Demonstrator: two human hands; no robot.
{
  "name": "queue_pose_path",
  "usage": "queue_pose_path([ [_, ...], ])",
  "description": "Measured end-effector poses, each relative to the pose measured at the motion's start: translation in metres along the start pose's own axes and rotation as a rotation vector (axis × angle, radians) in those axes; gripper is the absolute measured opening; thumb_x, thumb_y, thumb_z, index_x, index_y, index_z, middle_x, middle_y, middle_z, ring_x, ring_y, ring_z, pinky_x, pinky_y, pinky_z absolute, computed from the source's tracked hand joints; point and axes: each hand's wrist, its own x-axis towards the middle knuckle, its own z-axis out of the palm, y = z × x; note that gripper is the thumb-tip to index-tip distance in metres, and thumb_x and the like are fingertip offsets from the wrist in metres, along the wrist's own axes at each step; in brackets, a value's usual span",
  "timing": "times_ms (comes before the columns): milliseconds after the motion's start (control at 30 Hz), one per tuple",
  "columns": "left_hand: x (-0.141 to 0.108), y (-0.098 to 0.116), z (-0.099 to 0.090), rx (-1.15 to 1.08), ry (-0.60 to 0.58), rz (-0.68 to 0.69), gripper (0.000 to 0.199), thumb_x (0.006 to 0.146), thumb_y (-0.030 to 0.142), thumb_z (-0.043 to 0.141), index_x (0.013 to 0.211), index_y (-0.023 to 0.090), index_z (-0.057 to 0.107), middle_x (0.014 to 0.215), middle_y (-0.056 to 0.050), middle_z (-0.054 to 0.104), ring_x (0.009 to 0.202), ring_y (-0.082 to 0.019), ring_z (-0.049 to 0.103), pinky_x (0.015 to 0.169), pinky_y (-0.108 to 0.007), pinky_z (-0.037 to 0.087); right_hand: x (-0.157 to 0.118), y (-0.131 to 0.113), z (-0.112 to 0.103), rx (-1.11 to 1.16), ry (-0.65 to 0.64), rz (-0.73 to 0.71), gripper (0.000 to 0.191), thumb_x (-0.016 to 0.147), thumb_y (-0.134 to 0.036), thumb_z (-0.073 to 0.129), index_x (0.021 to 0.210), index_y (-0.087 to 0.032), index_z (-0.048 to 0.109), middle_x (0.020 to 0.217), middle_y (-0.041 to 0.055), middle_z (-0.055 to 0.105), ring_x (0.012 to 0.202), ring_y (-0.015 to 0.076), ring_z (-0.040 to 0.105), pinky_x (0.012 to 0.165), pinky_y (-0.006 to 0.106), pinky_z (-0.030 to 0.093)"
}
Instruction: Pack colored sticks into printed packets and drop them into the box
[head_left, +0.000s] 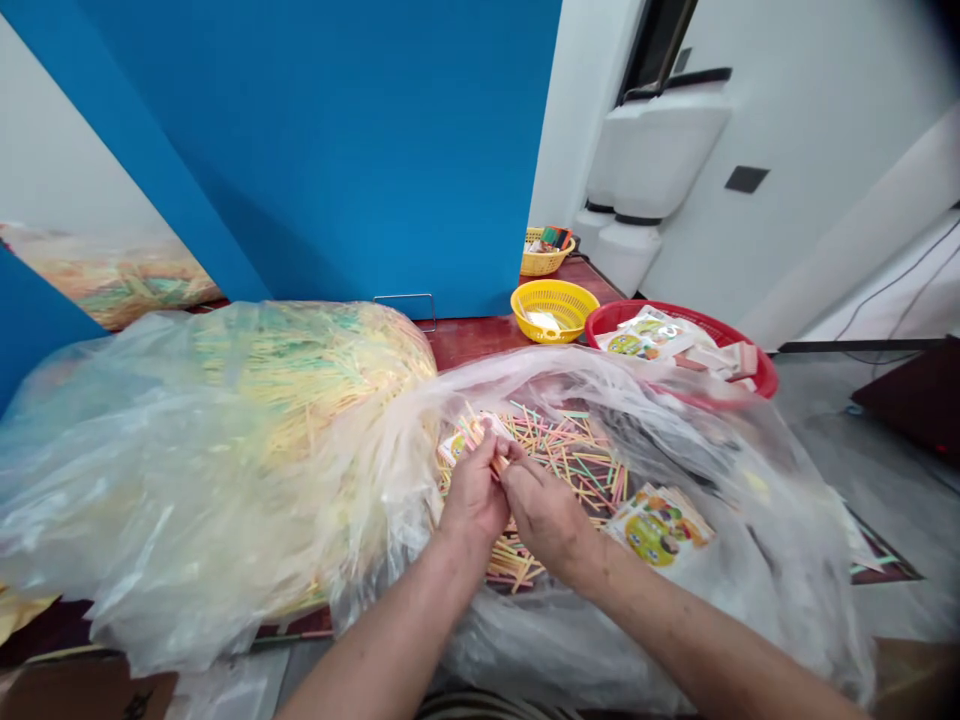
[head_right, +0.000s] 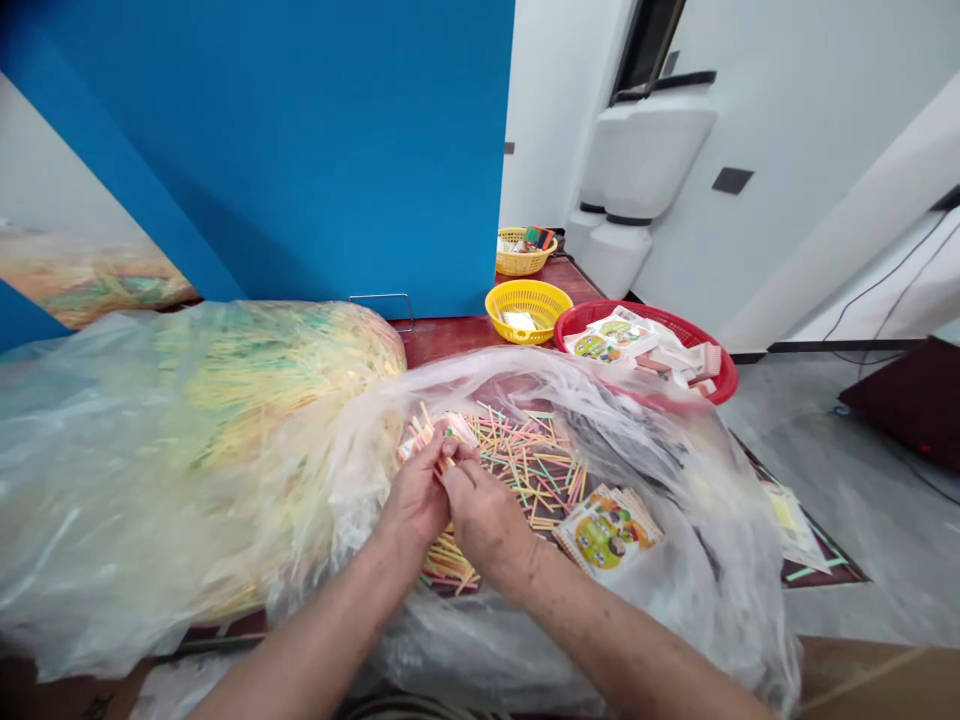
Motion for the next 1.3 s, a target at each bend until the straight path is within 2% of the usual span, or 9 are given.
queue_pose_path([
  [167, -0.009, -0.001, -0.009, 0.424, -0.047, -0.041, 0.021, 0.073, 0.032, 0.061, 0.070, 0.015, 0.051, 0.054, 0.006, 0.045, 0.049, -0.006, 0.042, 0.054, -0.018, 0.037, 0.004, 0.002, -0.018, -0.040, -0.101, -0.013, 0.020, 0.086, -0.014, 0.037, 0.078, -0.017, 0.055, 0.077, 0.0086, 0.060, 0.072, 0.0162, 0.057, 0.065, 0.026, 0.047],
  [300, -0.019, 0.004, -0.017, 1.226, -0.404, 0.021, 0.019, 0.076, 0.031, 0.055, 0.064, 0.016, 0.052, 0.054, 0.004, 0.048, 0.054, -0.010, 0.043, 0.057, -0.023, 0.038, 0.004, 0.009, -0.061, 0.039, -0.117, 0.060, 0.015, 0.086, -0.023, 0.045, 0.096, -0.019, 0.055, 0.083, 0.0070, 0.059, 0.076, 0.0171, 0.055, 0.072, 0.031, 0.047],
  [400, -0.022, -0.001, -0.021, 1.552, -0.513, 0.057, 0.007, 0.071, 0.016, 0.051, 0.071, 0.017, 0.058, 0.073, 0.000, 0.060, 0.072, -0.016, 0.051, 0.068, -0.026, 0.041, -0.006, 0.007, -0.064, 0.124, -0.325, 0.001, 0.020, 0.087, -0.018, 0.039, 0.098, -0.018, 0.055, 0.090, 0.0087, 0.056, 0.083, 0.0175, 0.054, 0.075, 0.032, 0.047],
  [600, -0.016, -0.007, -0.020, 1.530, -0.652, 0.125, 0.016, 0.068, 0.013, 0.049, 0.079, 0.015, 0.059, 0.080, -0.001, 0.062, 0.077, -0.016, 0.052, 0.070, -0.025, 0.043, -0.020, 0.004, -0.047, 0.179, -0.205, 0.130, 0.010, 0.082, -0.018, 0.049, 0.088, -0.018, 0.057, 0.094, 0.0080, 0.051, 0.086, 0.0171, 0.051, 0.075, 0.031, 0.046],
  [900, -0.014, 0.002, -0.014, 1.779, -0.726, 0.109, 0.023, 0.071, 0.016, 0.048, 0.092, 0.016, 0.059, 0.088, -0.003, 0.063, 0.078, -0.017, 0.055, 0.067, -0.025, 0.044, -0.024, 0.026, -0.051, 0.138, -0.118, 0.029, 0.021, 0.088, -0.015, 0.038, 0.085, -0.019, 0.059, 0.084, 0.0065, 0.055, 0.076, 0.0141, 0.052, 0.067, 0.026, 0.044],
  [967, -0.005, 0.022, -0.008, 1.999, -0.610, 0.175, 0.025, 0.074, 0.019, 0.049, 0.097, 0.016, 0.058, 0.091, -0.006, 0.063, 0.079, -0.019, 0.056, 0.070, -0.028, 0.044, -0.028, 0.035, -0.054, 0.048, -0.124, 0.054, 0.020, 0.087, -0.015, 0.040, 0.082, -0.018, 0.059, 0.081, 0.0064, 0.055, 0.074, 0.0144, 0.052, 0.066, 0.027, 0.044],
  [1033, 0.006, 0.043, -0.002, 2.284, -0.317, 0.299, 0.024, 0.078, 0.019, 0.042, 0.093, 0.015, 0.060, 0.092, -0.011, 0.063, 0.085, -0.023, 0.057, 0.075, -0.034, 0.043, -0.033, 0.044, -0.054, -0.073, -0.257, 0.092, 0.022, 0.084, -0.010, 0.039, 0.074, -0.017, 0.058, 0.077, 0.0060, 0.054, 0.070, 0.0144, 0.051, 0.063, 0.026, 0.042],
  [1100, 0.015, 0.053, 0.004, 2.450, -0.219, 0.403, 0.023, 0.077, 0.017, 0.043, 0.087, 0.015, 0.063, 0.093, -0.014, 0.063, 0.091, -0.026, 0.056, 0.080, -0.038, 0.041, -0.037, 0.050, -0.052, -0.154, -0.434, 0.118, 0.023, 0.079, -0.004, 0.039, 0.070, -0.016, 0.056, 0.075, 0.0060, 0.054, 0.066, 0.0139, 0.049, 0.060, 0.026, 0.040],
  [1300, 0.010, 0.025, 0.012, 1.993, -0.941, 0.367, 0.028, 0.078, 0.012, 0.043, 0.097, 0.021, 0.062, 0.098, -0.004, 0.064, 0.091, -0.017, 0.056, 0.080, -0.027, 0.042, -0.025, 0.049, -0.066, 0.206, -0.273, 0.147, 0.018, 0.085, -0.016, 0.044, 0.074, -0.018, 0.057, 0.071, 0.0020, 0.055, 0.068, 0.0123, 0.051, 0.064, 0.024, 0.040],
])
